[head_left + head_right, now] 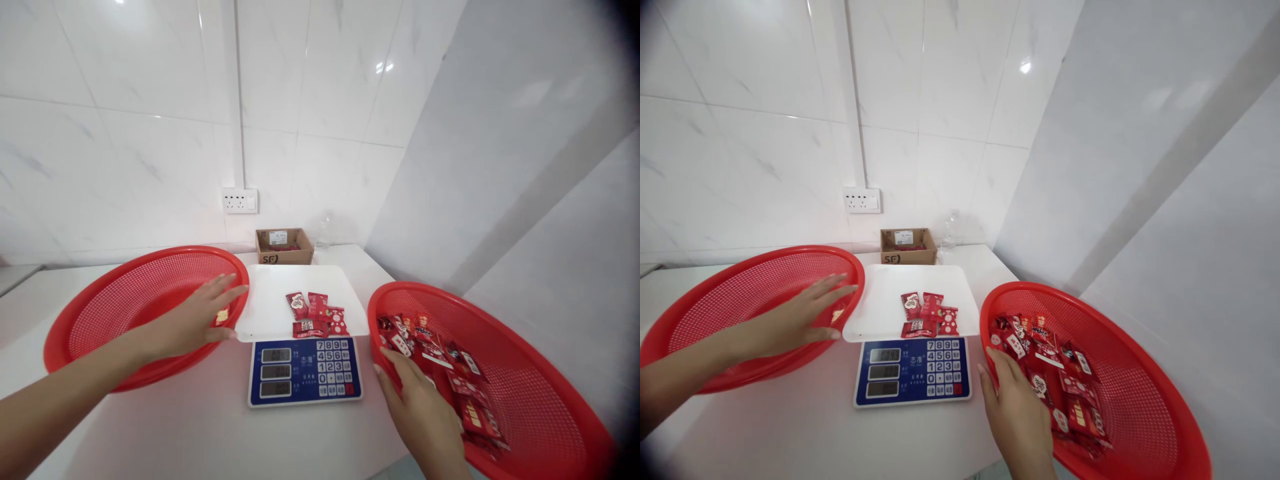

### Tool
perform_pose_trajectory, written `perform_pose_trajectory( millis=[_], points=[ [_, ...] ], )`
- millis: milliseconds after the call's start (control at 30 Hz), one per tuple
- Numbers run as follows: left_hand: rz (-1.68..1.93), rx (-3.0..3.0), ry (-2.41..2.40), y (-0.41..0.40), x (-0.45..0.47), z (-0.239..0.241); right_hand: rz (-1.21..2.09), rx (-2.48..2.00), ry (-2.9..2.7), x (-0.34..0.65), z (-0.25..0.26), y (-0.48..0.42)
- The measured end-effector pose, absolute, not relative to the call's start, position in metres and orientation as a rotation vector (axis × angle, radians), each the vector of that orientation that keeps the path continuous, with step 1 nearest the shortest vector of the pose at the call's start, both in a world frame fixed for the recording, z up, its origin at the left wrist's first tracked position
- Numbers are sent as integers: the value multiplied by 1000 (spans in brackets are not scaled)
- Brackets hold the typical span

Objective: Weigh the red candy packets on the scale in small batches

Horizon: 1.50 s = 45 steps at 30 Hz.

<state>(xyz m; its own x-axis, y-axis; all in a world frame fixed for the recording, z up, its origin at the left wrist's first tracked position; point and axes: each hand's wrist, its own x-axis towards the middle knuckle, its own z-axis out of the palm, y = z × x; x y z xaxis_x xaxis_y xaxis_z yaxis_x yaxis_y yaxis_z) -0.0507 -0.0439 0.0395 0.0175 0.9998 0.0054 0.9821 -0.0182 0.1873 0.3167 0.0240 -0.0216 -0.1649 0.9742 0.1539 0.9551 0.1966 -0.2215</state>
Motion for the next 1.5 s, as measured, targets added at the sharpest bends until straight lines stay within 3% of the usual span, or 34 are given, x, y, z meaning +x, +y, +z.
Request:
perform_pose_trajectory(
  millis=[233, 633, 1100, 1500],
  points=[
    [133, 2334, 1619, 15, 33, 19, 125, -1808, -2215, 316, -19, 22],
    [194, 2597, 1717, 64, 115, -3, 126, -1745, -2220, 316, -24, 21],
    [41, 2762, 1681, 59, 98, 6, 128, -1794, -2229, 315, -27, 21],
    [462, 2336, 2123, 36, 25, 47, 199, -1838, -2257, 316, -27, 23]
  ],
)
